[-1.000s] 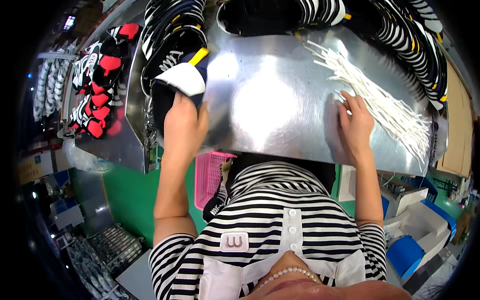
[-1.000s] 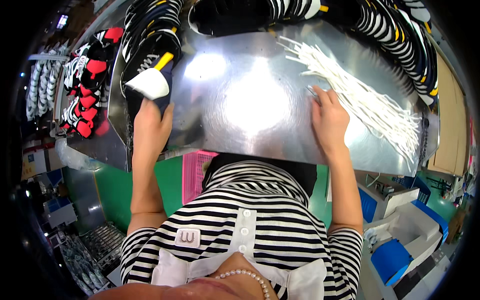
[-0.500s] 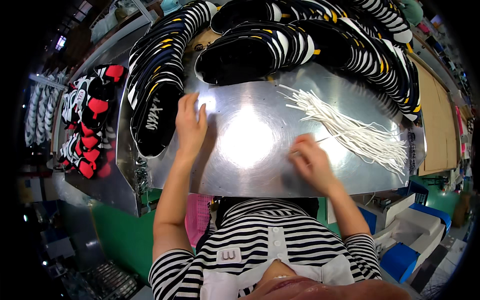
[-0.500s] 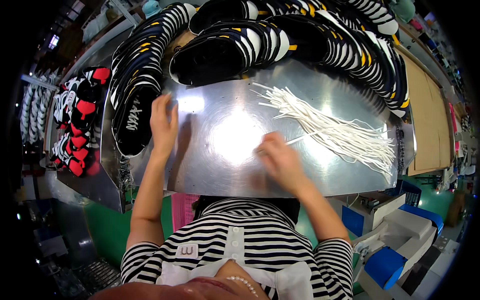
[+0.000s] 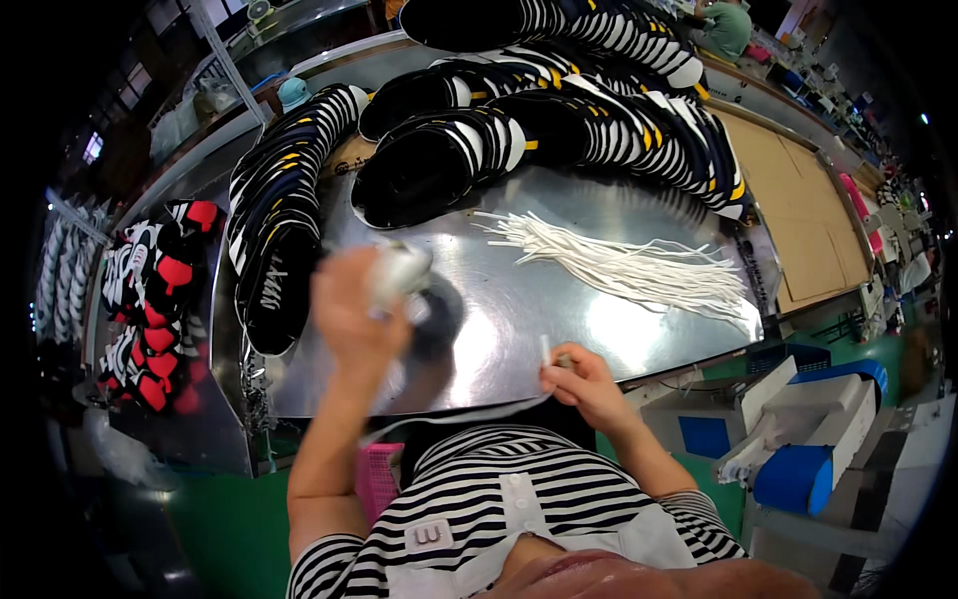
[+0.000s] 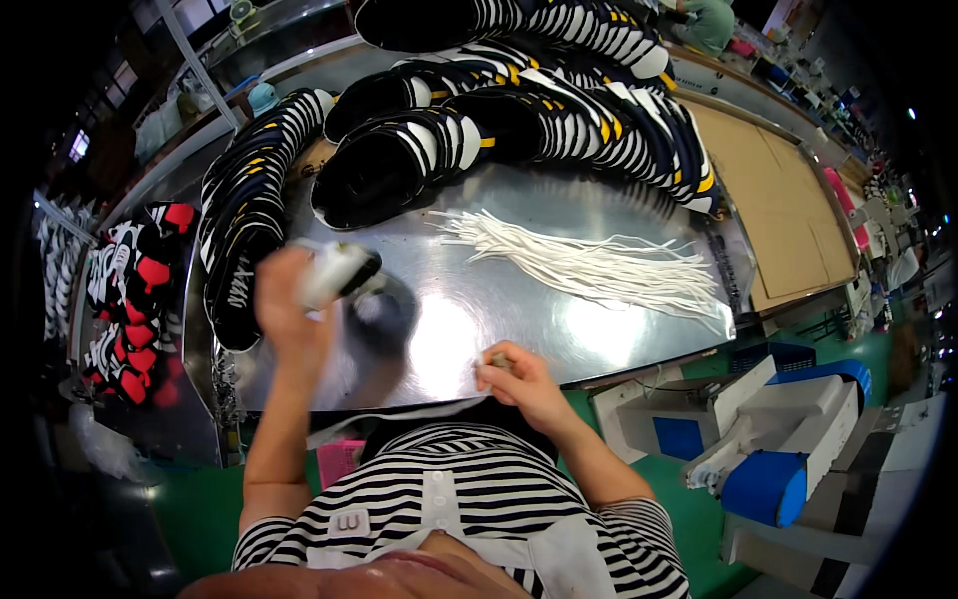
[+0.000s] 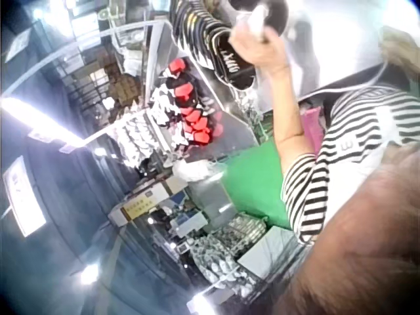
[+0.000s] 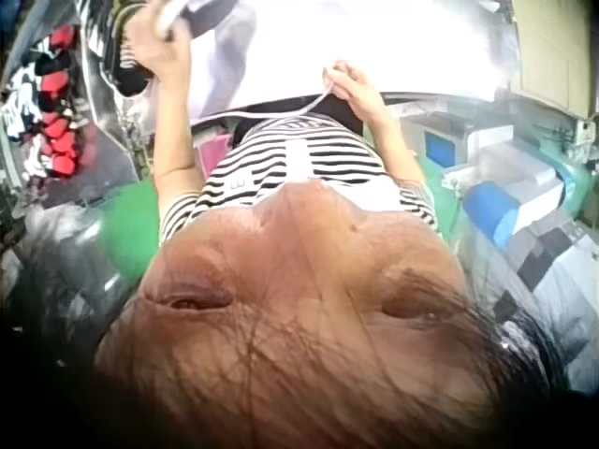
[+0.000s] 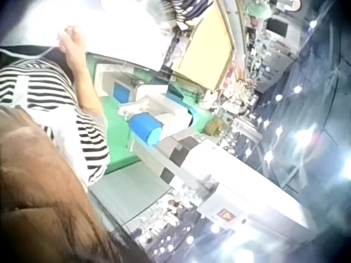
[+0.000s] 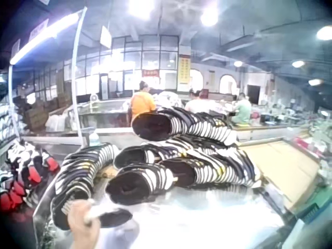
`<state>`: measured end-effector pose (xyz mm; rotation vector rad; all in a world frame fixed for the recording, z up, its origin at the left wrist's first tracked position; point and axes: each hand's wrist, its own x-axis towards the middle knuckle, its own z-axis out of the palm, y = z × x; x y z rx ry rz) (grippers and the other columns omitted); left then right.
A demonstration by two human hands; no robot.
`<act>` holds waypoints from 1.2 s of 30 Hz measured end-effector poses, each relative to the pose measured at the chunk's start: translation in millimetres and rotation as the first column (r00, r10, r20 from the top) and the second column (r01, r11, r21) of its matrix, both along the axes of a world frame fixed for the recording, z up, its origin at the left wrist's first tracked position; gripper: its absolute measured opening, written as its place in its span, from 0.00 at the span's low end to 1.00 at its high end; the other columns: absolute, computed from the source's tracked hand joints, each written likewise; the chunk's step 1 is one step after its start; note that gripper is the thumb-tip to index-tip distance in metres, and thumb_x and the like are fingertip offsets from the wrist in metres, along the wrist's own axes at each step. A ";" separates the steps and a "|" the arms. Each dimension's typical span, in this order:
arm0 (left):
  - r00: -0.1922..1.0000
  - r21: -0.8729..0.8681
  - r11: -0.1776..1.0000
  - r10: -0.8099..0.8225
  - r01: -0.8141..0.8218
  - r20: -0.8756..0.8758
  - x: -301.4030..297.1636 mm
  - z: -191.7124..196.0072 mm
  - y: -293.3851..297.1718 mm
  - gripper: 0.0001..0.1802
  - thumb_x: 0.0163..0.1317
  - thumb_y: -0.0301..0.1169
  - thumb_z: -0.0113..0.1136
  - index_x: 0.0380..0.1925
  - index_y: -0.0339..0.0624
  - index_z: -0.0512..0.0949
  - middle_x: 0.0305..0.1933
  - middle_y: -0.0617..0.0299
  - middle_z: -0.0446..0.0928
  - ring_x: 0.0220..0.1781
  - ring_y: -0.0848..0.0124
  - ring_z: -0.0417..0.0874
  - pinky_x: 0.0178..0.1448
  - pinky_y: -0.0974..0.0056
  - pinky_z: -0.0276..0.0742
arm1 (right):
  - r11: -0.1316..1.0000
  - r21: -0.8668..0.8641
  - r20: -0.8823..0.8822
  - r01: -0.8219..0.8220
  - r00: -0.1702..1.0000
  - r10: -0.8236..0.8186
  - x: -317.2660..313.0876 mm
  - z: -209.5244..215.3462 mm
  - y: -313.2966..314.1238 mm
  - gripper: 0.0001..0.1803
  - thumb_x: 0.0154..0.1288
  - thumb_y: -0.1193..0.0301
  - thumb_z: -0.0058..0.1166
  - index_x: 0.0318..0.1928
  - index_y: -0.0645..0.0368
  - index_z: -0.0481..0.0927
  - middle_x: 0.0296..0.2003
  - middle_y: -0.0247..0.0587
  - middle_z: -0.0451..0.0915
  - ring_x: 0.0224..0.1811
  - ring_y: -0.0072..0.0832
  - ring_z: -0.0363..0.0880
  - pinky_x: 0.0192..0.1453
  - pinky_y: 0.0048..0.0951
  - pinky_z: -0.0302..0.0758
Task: The person laces a blue and yellow shoe by threading a white lace through the eyelets one at a time and then places the laced shoe on top of a stack of black shoes.
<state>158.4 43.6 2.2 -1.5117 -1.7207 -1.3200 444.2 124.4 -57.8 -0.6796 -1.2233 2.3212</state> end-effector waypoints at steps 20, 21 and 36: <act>0.438 -0.515 0.083 0.422 0.853 0.794 -52.6 -65.6 15.9 0.33 0.66 0.61 0.55 0.50 0.40 0.78 0.42 0.65 0.81 0.41 0.73 0.80 0.50 0.66 0.77 | 0.972 0.230 0.108 0.045 0.992 -0.072 -112.2 -57.4 4.8 0.09 0.73 0.67 0.52 0.40 0.61 0.74 0.28 0.33 0.80 0.15 0.12 0.63 0.17 0.17 0.57; 0.269 -0.400 0.196 0.478 0.895 0.836 -51.5 -78.9 14.8 0.31 0.66 0.59 0.56 0.50 0.41 0.78 0.42 0.64 0.81 0.42 0.74 0.81 0.51 0.67 0.77 | 0.978 0.198 0.122 0.059 0.989 -0.084 -114.5 -53.2 4.7 0.10 0.73 0.66 0.52 0.38 0.62 0.73 0.27 0.34 0.80 0.17 0.14 0.67 0.20 0.18 0.63; -0.150 0.105 0.723 -0.001 0.683 0.989 32.5 -64.4 -0.1 0.17 0.73 0.40 0.53 0.45 0.36 0.81 0.42 0.63 0.81 0.46 0.76 0.80 0.54 0.70 0.74 | 0.975 0.221 0.138 0.026 0.989 -0.057 -109.0 -14.7 12.1 0.06 0.71 0.72 0.54 0.39 0.62 0.78 0.24 0.35 0.80 0.17 0.11 0.64 0.21 0.14 0.59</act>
